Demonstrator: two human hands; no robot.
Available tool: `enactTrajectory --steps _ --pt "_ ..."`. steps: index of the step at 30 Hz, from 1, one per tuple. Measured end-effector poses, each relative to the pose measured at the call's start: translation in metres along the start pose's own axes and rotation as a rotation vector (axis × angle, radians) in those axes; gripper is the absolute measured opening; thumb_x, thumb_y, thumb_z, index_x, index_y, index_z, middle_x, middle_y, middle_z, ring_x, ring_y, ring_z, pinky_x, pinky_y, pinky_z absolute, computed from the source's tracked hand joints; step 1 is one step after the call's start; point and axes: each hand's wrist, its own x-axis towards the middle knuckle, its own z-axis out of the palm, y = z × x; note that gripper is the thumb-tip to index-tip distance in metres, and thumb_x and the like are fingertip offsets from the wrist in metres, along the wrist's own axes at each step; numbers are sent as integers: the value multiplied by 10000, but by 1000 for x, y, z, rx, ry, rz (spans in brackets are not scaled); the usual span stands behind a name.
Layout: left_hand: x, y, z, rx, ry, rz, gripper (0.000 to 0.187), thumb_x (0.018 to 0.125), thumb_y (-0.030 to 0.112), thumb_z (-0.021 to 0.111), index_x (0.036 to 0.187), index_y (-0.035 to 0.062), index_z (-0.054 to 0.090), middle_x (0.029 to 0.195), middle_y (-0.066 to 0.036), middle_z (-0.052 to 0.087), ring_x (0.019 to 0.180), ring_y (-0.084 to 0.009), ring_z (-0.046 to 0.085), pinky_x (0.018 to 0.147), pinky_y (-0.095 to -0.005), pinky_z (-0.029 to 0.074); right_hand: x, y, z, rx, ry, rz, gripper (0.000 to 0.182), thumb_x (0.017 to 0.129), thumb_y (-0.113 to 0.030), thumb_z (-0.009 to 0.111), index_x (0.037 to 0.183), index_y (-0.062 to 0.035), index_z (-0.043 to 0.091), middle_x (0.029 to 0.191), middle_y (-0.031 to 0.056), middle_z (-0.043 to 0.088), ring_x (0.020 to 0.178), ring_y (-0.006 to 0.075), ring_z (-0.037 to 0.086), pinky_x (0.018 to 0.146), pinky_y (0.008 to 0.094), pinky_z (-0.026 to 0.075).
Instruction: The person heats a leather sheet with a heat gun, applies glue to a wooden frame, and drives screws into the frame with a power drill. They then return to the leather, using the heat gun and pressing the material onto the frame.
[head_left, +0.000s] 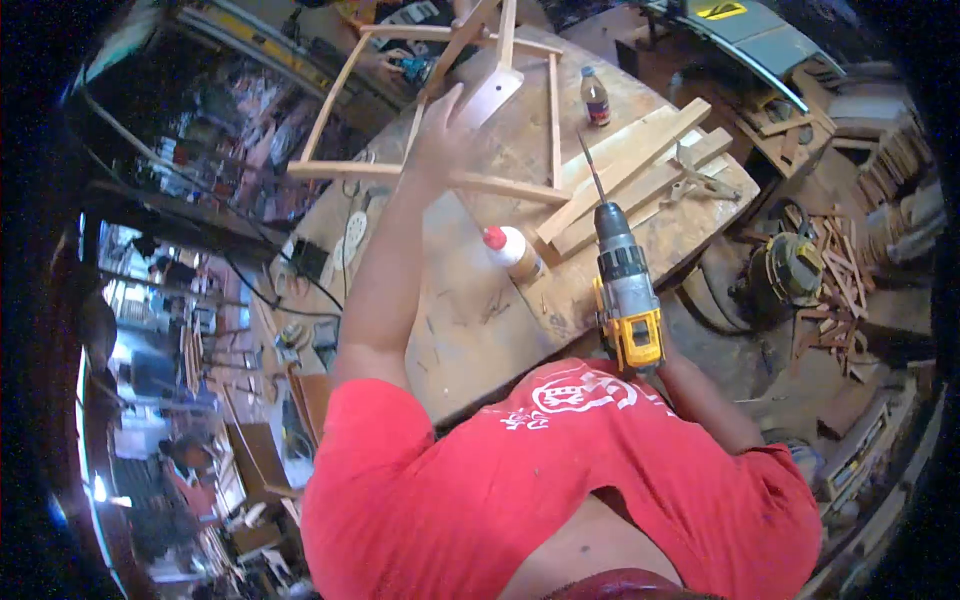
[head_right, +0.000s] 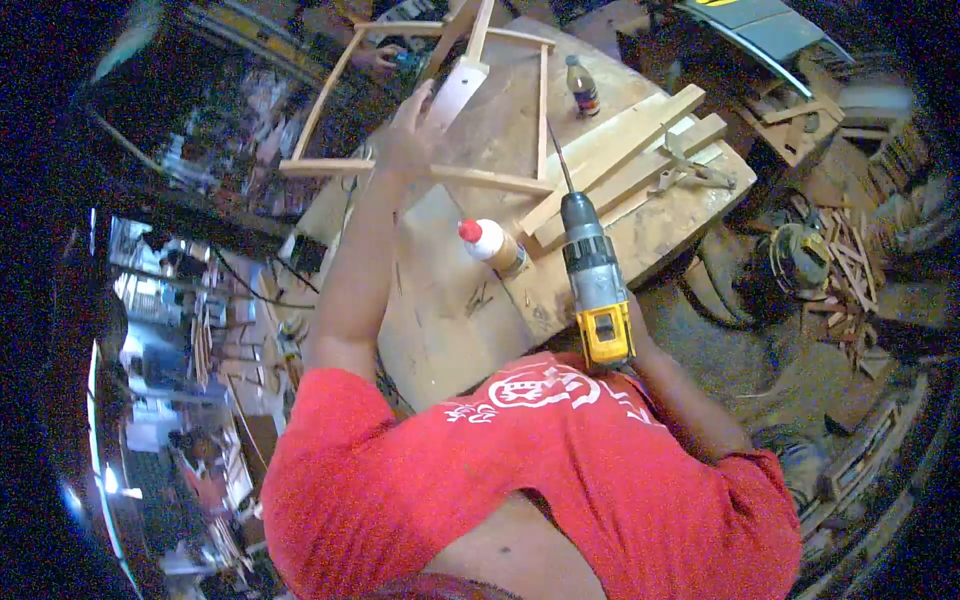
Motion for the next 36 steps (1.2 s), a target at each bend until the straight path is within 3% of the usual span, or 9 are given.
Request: enactTrajectory --steps 12,14,18,21,22,25,27,31,36 --pt "-140 -14 -11 114 -64 -286 379 740 83 635 1110 44 564 1167 -141 549 1131 -305 493 981 -377 376 72 25 -92 386 -4 229 292 937 -252 359 1044 -66 556 843 94 625 686 223 629 618 348 550" --pt "-149 -16 -8 83 -55 -340 358 735 81 642 1085 40 576 1158 -138 556 1131 -307 493 982 -381 375 79 37 -106 -442 -99 -240 291 936 -247 368 1051 -60 559 840 87 626 683 218 628 620 347 551" --pt "-159 -26 1 49 -29 -350 365 737 72 637 1096 43 579 1164 -145 555 1139 -313 485 989 -390 367 65 24 -82 -245 -46 -82 311 937 -246 360 1095 -54 546 883 89 626 722 217 628 649 344 551" --pt "-166 -40 13 -4 -35 -377 351 746 78 623 1093 43 587 1175 -152 550 1158 -312 467 1007 -391 347 83 43 -113 -1164 15 -359 371 925 -303 400 1170 -46 510 991 119 612 829 238 620 712 370 540" --pt "-168 -45 16 -47 -38 -405 337 755 87 610 1089 43 593 1182 -157 546 1170 -312 456 1017 -389 335 66 11 -53 -1147 225 -18 406 895 -333 467 1191 -58 505 1027 136 601 842 266 616 724 417 532" --pt "-169 -57 21 93 4 -279 318 754 104 655 1064 59 598 1097 -124 581 1075 -263 527 894 -354 420 49 -5 -31 -1219 210 -99 433 881 -358 484 1209 -75 506 1069 139 588 909 282 595 778 431 502" --pt "-166 -53 14 79 -26 -299 319 762 101 649 1076 74 596 1110 -119 580 1075 -262 527 883 -351 425 46 -17 -12 -1910 178 -328 434 871 -368 488 1198 -84 518 1086 134 581 963 279 567 817 422 468" --pt "-160 -53 10 -141 -8 -303 299 790 108 560 1077 37 601 1157 -166 559 1110 -327 503 981 -390 376 44 -7 -13 -1798 288 -843 243 841 -292 509 827 -58 572 725 142 552 698 309 541 649 446 419" --pt "-148 -56 7 -291 58 -277 282 794 98 571 1068 34 599 1157 -155 562 1115 -318 502 967 -386 386 46 -7 9 -1896 511 -488 257 839 -304 517 832 -55 579 730 139 556 691 308 546 637 431 426"
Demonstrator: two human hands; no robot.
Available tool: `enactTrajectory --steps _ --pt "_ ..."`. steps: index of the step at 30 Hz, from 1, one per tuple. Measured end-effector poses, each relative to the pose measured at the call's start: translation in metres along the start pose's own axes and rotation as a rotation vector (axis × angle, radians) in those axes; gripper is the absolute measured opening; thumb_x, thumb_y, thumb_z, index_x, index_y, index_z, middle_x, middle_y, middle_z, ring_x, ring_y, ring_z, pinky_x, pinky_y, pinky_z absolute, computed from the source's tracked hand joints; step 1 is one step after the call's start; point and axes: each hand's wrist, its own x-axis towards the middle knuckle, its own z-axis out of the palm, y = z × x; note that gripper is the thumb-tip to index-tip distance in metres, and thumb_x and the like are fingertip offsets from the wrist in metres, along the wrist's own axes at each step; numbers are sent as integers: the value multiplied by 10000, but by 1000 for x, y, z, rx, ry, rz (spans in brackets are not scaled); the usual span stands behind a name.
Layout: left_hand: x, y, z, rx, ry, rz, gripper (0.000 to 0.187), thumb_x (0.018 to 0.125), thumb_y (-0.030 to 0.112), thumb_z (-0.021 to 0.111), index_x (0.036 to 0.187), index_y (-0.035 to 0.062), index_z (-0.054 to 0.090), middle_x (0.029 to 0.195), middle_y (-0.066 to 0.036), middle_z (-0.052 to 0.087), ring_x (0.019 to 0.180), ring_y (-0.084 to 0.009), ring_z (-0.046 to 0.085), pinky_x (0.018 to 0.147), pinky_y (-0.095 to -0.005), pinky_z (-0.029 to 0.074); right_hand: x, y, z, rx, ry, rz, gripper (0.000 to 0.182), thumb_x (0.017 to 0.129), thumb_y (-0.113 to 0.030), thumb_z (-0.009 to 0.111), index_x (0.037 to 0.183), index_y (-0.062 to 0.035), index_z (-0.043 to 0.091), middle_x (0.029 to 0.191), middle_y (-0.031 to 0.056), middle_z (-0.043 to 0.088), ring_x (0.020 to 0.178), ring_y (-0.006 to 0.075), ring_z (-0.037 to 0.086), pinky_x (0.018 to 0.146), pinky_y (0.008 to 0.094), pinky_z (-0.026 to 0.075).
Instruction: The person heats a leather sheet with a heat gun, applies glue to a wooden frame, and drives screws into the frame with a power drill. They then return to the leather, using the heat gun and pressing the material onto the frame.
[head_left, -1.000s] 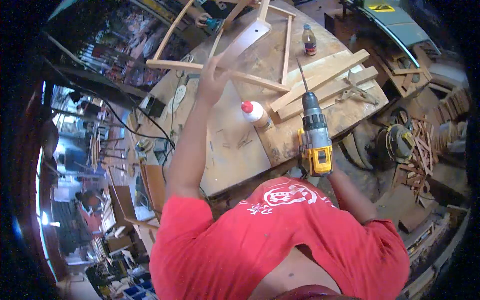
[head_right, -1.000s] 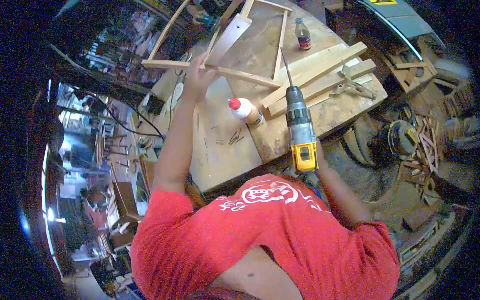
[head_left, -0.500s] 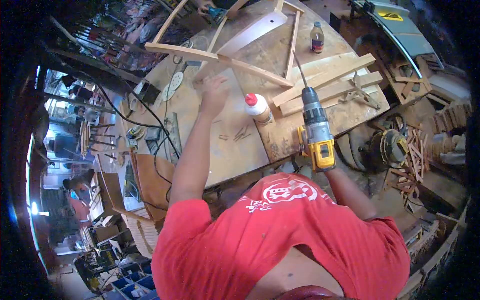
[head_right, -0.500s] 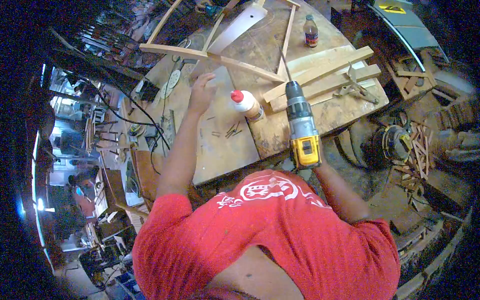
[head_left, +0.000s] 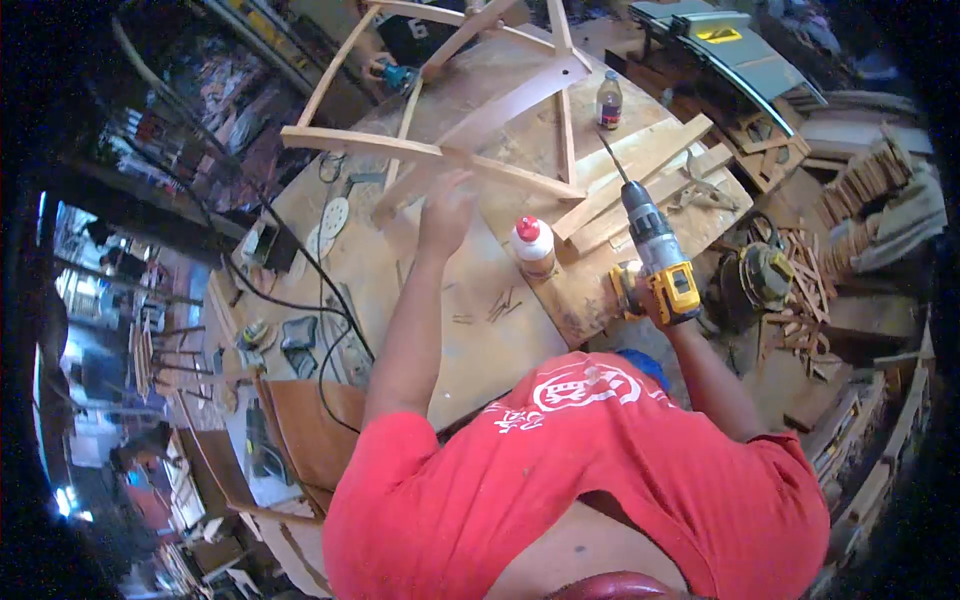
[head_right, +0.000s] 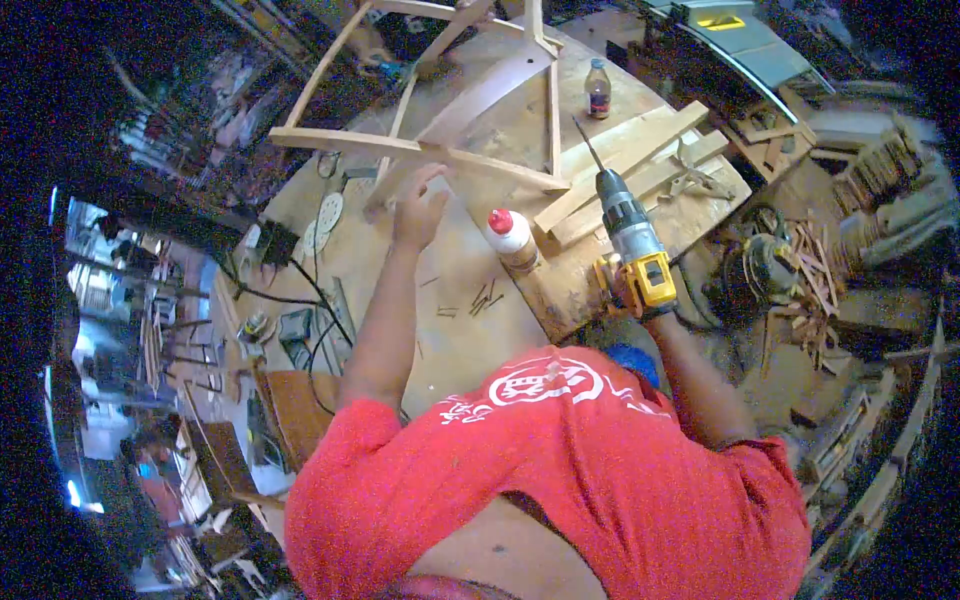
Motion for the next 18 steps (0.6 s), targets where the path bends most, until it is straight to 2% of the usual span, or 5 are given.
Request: enactTrajectory --steps 8,9,14,17,18 --pt "41 59 17 -20 -142 98 326 820 131 610 1127 35 559 1144 -110 571 1061 -189 542 932 -316 409 21 19 52 -154 179 -142 220 817 -319 566 739 -116 535 636 99 523 587 271 512 570 423 424" --pt "47 74 22 -85 -193 -21 344 832 164 608 1147 36 551 1146 -110 568 1068 -192 536 936 -313 405 11 61 103 580 -425 140 337 899 -418 472 1075 -141 546 910 68 599 791 190 593 641 376 522" --pt "61 117 76 -415 -185 -269 421 858 248 596 1216 41 513 1152 -98 558 1084 -201 521 946 -313 396 37 5 -1 1136 -563 -16 342 856 -327 592 1108 -104 528 908 63 609 794 177 603 676 305 509" --pt "58 144 104 -458 -374 -443 473 870 303 590 1240 27 489 1163 -108 559 1091 -202 523 950 -333 399 66 6 -51 1848 -1030 462 336 837 -263 621 1116 -103 524 945 64 612 863 179 599 710 301 493" --pt "58 157 109 -452 -411 -492 444 859 267 601 1231 45 504 1139 -84 555 1074 -188 517 941 -321 399 77 14 -64 1579 -1059 97 364 817 -252 635 1124 -92 522 945 73 616 871 203 600 729 320 487"
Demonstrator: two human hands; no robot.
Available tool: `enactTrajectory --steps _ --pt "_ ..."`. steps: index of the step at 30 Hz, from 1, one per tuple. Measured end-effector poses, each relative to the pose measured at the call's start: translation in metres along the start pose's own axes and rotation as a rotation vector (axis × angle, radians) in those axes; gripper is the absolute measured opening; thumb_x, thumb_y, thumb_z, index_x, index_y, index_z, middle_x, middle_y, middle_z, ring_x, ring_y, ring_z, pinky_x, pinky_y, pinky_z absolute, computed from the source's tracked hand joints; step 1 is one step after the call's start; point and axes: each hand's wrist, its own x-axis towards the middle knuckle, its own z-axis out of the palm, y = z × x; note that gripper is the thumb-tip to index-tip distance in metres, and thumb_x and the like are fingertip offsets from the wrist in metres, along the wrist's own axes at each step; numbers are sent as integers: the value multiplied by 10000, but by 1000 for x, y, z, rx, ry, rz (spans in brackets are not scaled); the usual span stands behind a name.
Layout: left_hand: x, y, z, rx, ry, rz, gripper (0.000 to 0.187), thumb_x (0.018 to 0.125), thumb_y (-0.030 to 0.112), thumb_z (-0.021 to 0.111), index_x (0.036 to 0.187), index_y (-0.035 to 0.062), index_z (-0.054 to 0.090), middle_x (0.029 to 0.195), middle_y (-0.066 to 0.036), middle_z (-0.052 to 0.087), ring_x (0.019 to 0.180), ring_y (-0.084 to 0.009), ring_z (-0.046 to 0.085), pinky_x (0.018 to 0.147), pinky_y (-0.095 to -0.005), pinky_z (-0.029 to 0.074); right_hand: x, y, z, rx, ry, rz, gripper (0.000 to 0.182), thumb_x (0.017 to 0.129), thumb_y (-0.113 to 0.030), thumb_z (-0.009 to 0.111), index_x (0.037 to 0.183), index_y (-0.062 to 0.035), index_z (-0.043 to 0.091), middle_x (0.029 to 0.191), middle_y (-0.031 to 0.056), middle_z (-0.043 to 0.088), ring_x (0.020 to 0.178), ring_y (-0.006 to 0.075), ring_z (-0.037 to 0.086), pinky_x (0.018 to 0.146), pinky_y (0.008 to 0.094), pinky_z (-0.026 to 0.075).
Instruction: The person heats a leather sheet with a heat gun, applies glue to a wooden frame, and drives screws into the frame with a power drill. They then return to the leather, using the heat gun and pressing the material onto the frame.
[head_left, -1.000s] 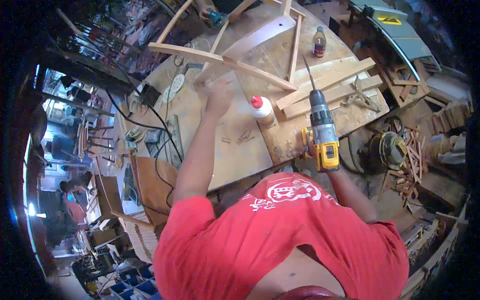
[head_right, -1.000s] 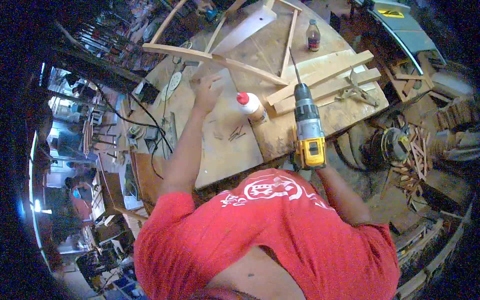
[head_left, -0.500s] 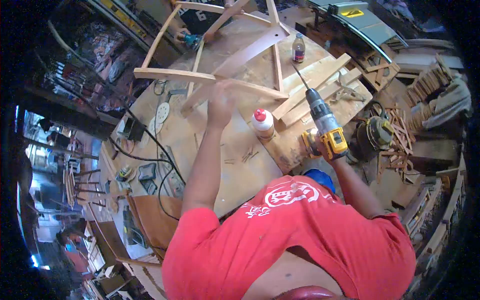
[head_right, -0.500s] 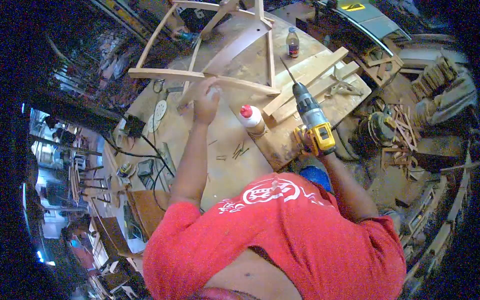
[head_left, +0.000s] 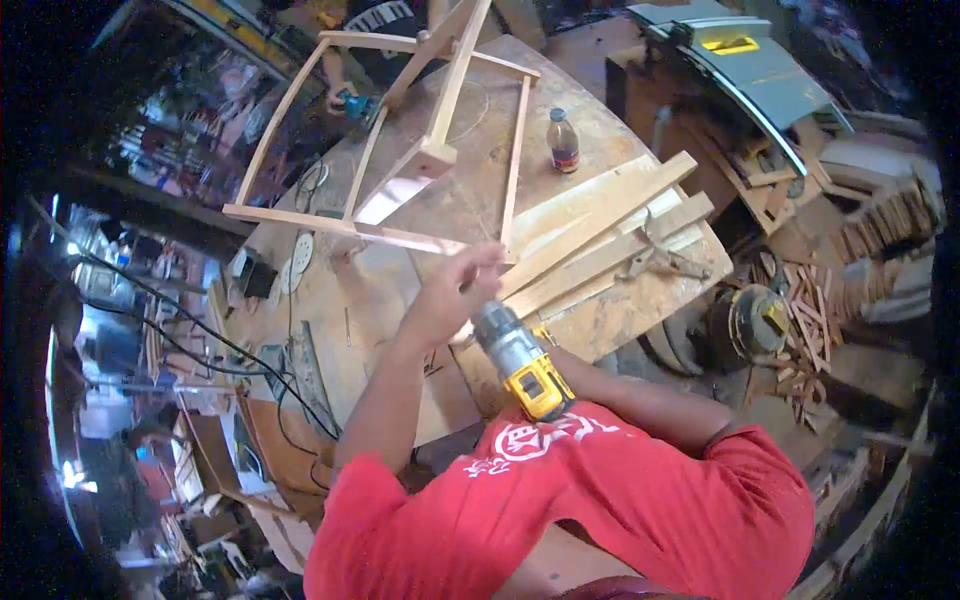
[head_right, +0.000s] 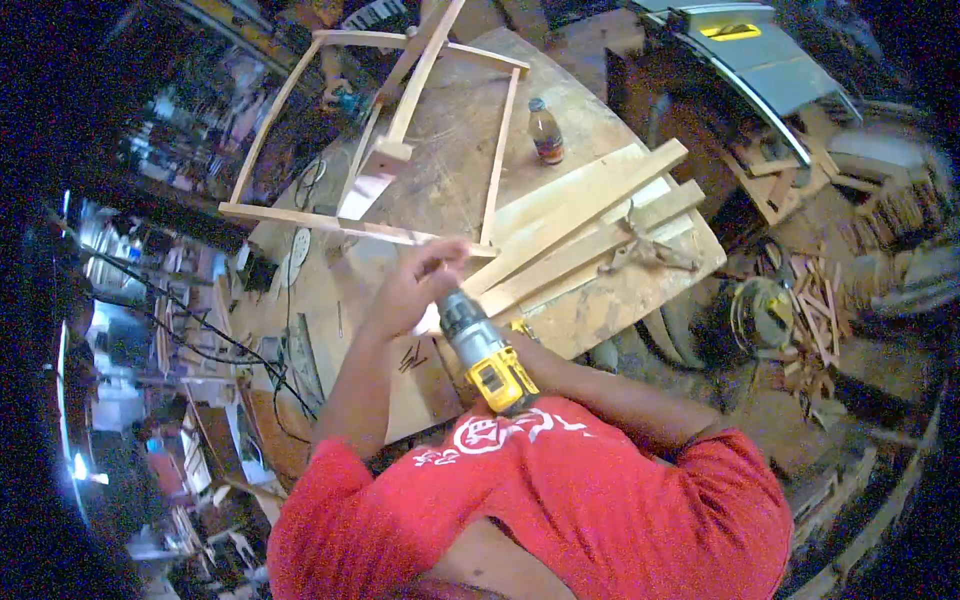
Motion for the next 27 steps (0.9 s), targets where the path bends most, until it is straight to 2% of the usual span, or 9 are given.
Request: enactTrajectory --steps 1,4,8,13,16,20,23,25,27 --pt "0 12 6 244 -22 29 424 838 267 619 1195 54 538 1119 -88 584 1064 -201 537 926 -331 410 0 -13 -9 -378 -145 -72 393 796 -241 650 1131 -81 521 945 83 620 880 227 601 748 338 482" --pt "-3 23 22 518 34 -211 380 814 264 632 1138 71 583 1088 -100 615 1042 -224 560 913 -343 419 7 -44 -47 -622 -513 -172 532 761 -166 689 1227 -70 449 1067 87 590 973 174 543 862 330 433" --pt "-8 5 35 626 264 -116 240 795 228 647 982 78 657 970 -95 658 986 -246 580 896 -351 424 25 -5 -76 -835 -650 -247 680 715 -166 708 1297 -46 377 1186 178 530 1114 267 506 959 382 378" --pt "4 -14 36 331 531 -57 170 865 144 574 857 -17 630 725 -62 641 606 -103 592 566 -260 473 26 25 -55 -837 -421 -295 762 768 -106 640 1378 -35 189 1169 276 492 1103 382 501 936 434 393" --pt "8 -1 38 327 495 -171 174 872 146 562 870 -13 631 706 -55 640 622 -110 598 579 -262 471 26 15 -52 -836 -450 -309 780 763 -116 652 1380 -43 180 1168 286 493 1100 389 504 935 445 395" --pt "3 -7 37 376 515 -230 180 880 167 552 891 10 640 683 -48 633 608 -101 592 579 -253 464 35 -64 -72 -907 -611 35 453 792 -157 640 1202 -35 490 1106 198 575 1007 327 567 864 412 446" --pt "1 -6 40 217 612 -234 193 849 170 589 926 7 657 713 -80 648 632 -145 613 622 -272 486 103 -68 -129 -1132 -297 -407 207 757 -174 589 922 -50 599 882 167 626 853 305 602 742 406 466" --pt "0 -7 41 128 656 -218 181 846 151 590 931 5 652 753 -79 652 677 -149 618 658 -275 487 145 -101 -139 -1436 -234 -404 234 703 -203 615 895 -69 607 901 138 630 858 305 595 778 390 477" --pt "-7 -17 41 433 858 -3 201 841 124 586 999 5 618 954 -102 637 879 -162 603 785 -292 466 186 -89 -161 -1708 -149 -762 235 710 -200 612 912 -81 618 904 117 638 828 305 603 780 400 488"
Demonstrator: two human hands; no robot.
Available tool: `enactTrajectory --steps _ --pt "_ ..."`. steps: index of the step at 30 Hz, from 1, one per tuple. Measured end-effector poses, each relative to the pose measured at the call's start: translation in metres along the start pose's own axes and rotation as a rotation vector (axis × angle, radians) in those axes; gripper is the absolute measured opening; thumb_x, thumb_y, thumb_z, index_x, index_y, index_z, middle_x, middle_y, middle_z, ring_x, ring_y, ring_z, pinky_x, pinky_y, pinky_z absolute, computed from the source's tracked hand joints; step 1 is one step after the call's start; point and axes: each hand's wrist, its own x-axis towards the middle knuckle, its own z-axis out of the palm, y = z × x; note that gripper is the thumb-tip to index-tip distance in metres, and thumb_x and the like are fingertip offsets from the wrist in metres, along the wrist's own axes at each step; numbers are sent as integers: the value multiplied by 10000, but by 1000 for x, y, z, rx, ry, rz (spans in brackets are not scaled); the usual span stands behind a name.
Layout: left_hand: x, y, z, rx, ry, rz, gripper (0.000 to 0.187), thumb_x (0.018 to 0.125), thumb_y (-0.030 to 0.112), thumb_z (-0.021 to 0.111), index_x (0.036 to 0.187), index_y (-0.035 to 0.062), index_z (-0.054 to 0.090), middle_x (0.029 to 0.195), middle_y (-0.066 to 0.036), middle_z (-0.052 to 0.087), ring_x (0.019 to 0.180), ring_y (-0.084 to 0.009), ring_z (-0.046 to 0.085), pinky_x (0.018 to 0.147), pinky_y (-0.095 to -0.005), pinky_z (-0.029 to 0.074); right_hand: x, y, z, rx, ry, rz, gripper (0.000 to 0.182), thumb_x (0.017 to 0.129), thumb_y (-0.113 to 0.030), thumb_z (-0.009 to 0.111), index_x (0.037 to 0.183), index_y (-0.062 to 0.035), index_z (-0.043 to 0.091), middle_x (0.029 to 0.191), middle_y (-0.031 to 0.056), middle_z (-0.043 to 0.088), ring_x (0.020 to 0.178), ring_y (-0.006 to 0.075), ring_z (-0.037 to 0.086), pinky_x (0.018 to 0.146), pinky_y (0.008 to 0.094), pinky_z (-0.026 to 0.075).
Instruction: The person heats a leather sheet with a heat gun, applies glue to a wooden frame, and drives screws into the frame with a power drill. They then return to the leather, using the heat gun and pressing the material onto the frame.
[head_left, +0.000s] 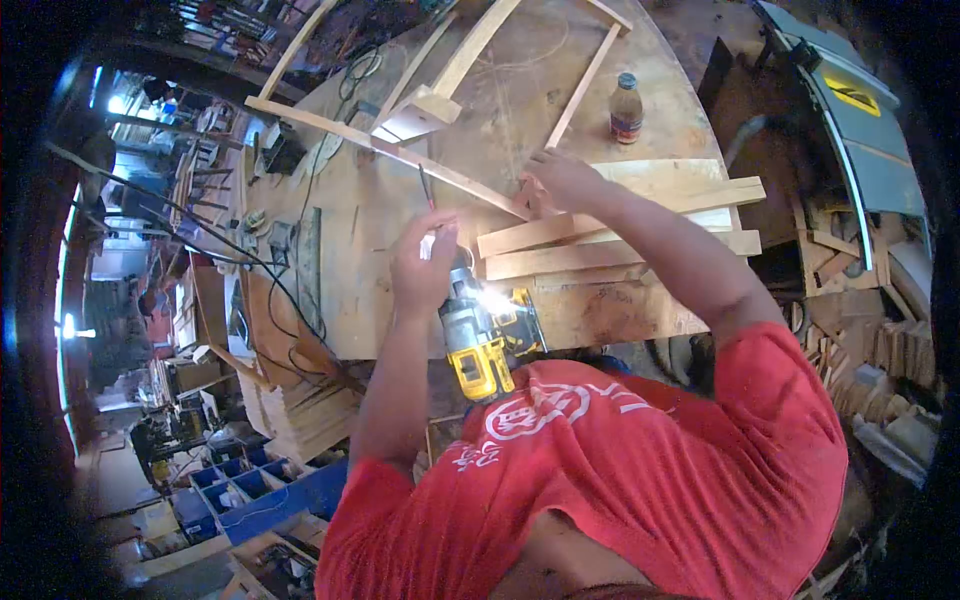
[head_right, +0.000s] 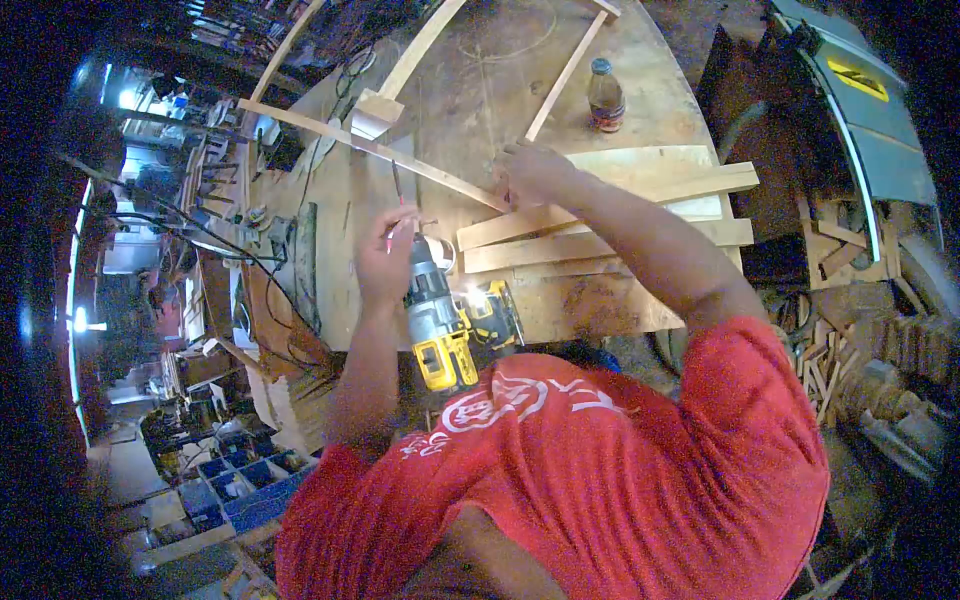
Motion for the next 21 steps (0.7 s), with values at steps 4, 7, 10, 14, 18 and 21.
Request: enactTrajectory --steps 4,7,10,14,18,21 --pt "-25 -7 -15 -100 14 8 244 839 112 577 1059 7 585 1109 -117 573 1065 -190 529 893 -327 420 25 35 36 -153 -162 -222 191 743 -129 583 923 -80 623 932 100 609 918 297 576 845 392 443" --pt "-49 -9 -22 -128 -17 -106 311 820 104 579 1115 9 546 1181 -121 524 1133 -228 486 931 -363 399 41 35 33 -1 -499 -156 167 747 -171 584 881 -89 639 925 112 629 912 306 596 819 411 464" --pt "-51 11 -22 -143 -77 -133 542 751 99 619 1257 22 440 1296 -143 425 1161 -255 466 966 -400 377 50 24 15 -152 -727 -220 160 747 -209 591 836 -94 656 898 115 650 875 311 623 769 422 493" --pt "-51 23 -8 -240 -9 -295 749 728 90 631 1383 28 272 1336 -146 380 1151 -237 460 963 -382 381 44 35 46 -150 -634 -299 168 753 -233 583 810 -95 660 868 106 660 856 311 636 734 427 514" --pt "-40 38 -4 -286 -213 -581 909 694 78 652 1435 28 127 1335 -132 383 1122 -216 463 952 -344 387 42 47 64 -161 -607 -392 178 790 -185 551 949 -157 626 955 64 653 930 294 630 729 443 523" --pt "-34 37 -7 -294 -236 -599 930 680 82 665 1437 28 127 1328 -131 394 1119 -217 465 950 -335 388 44 52 73 -147 -579 -483 196 820 -189 509 992 -159 598 961 70 653 948 297 626 737 450 522"
